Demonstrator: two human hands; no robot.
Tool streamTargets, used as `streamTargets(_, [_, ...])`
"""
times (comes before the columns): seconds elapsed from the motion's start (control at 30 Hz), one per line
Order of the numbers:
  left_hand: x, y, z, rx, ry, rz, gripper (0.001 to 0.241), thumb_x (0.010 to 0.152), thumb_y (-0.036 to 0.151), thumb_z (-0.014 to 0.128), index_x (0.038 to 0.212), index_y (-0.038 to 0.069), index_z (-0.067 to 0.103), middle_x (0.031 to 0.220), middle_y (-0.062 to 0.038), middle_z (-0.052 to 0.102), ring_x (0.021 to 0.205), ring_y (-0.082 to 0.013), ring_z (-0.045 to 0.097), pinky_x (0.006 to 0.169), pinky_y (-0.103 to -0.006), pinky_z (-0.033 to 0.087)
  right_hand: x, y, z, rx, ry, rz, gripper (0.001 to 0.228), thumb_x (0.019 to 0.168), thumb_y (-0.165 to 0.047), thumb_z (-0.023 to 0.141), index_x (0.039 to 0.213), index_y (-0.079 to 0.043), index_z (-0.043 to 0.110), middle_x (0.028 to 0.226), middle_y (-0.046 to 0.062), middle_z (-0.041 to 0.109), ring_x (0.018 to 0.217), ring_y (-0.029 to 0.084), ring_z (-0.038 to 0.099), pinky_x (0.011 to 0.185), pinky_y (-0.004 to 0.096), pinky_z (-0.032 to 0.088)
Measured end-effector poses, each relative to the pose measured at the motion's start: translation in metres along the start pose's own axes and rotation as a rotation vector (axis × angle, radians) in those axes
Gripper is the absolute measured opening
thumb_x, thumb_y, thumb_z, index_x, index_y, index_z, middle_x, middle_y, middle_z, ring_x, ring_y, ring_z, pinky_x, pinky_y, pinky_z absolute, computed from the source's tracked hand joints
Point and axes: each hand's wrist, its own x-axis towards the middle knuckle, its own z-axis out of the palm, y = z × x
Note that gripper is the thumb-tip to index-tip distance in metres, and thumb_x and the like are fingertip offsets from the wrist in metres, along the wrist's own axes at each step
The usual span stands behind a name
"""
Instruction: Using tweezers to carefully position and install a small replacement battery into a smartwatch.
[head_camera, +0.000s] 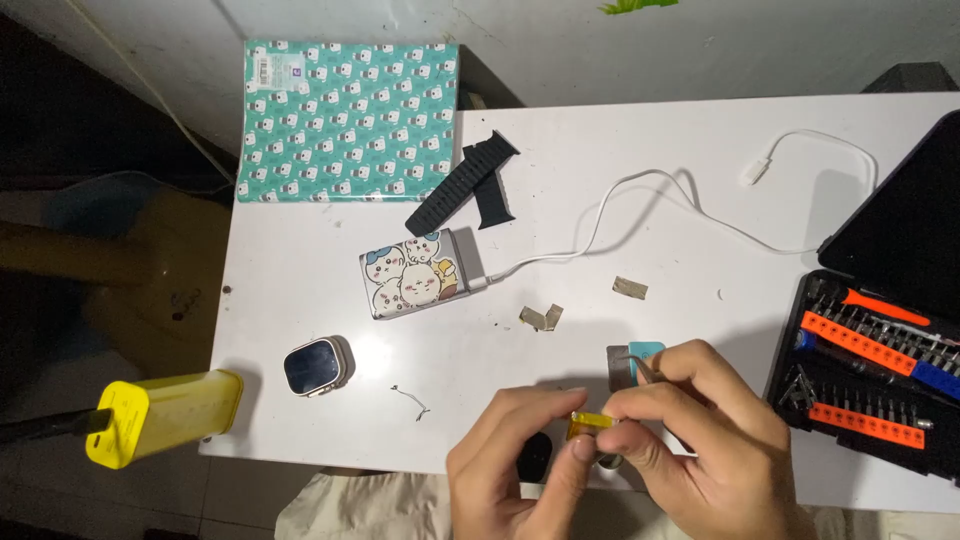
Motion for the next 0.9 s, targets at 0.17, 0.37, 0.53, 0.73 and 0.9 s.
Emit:
streamTargets(0.17, [-0.001, -0.001, -0.002, 0.02, 0.076, -0.006, 0.014, 0.098, 0.017, 0.085, 0.106, 0.006, 0.086, 0.093, -0.013, 0.088, 0.086, -0.0208, 0.089, 0.073, -0.0252, 0.069, 0.002, -0.002, -0.004, 0.031, -0.022, -0.041, 0.039, 0.096, -0.047, 0.071, 0.101, -0.011, 0.085, 0.091, 0.007, 0.062, 0.069, 0.012, 0.062, 0.061, 0.024, 0.049])
streamTargets(0.37, [-0.001, 0.001, -0.007, 0.046, 0.08, -0.008, 0.011, 0.096, 0.011, 0.085, 0.106, 0.006, 0.087, 0.094, -0.014, 0.092, 0.09, -0.0209, 0.094, 0.069, -0.0228, 0.072, -0.003, 0.0, -0.004, 0.073, -0.09, 0.007, 0.024, 0.09, -0.025, 0.091, 0.11, -0.013, 0.089, 0.094, 0.007, 0.064, 0.072, 0.013, 0.063, 0.059, 0.021, 0.053])
streamTargets(0.53, [0.002, 0.005, -0.007, 0.105, 0.098, 0.048, 0.011, 0.096, 0.008, 0.081, 0.105, 0.005, 0.087, 0.095, -0.013, 0.093, 0.091, -0.0215, 0.096, 0.081, -0.024, 0.077, 0.0, -0.006, -0.001, 0.019, -0.05, 0.013, 0.015, 0.09, -0.025, 0.089, 0.103, -0.017, 0.09, 0.089, 0.006, 0.06, 0.069, 0.014, 0.058, 0.06, 0.023, 0.048])
streamTargets(0.73, [0.003, 0.006, -0.007, 0.121, 0.112, 0.06, 0.007, 0.093, 0.005, 0.081, 0.098, 0.005, 0.086, 0.093, -0.011, 0.092, 0.086, -0.022, 0.096, 0.081, -0.0246, 0.078, -0.001, -0.01, 0.002, 0.039, -0.026, 0.019, 0.016, 0.089, -0.022, 0.089, 0.104, -0.016, 0.091, 0.086, 0.005, 0.06, 0.061, 0.011, 0.051, 0.055, 0.024, 0.042])
streamTargets(0.9, [0.003, 0.005, -0.008, 0.066, 0.096, 0.063, 0.008, 0.092, 0.003, 0.08, 0.099, 0.003, 0.085, 0.094, -0.014, 0.091, 0.084, -0.0233, 0.094, 0.088, -0.0319, 0.083, -0.003, -0.014, 0.003, 0.002, 0.01, 0.034, 0.016, 0.089, -0.025, 0.088, 0.103, -0.017, 0.091, 0.085, 0.005, 0.063, 0.058, 0.011, 0.045, 0.057, 0.025, 0.039])
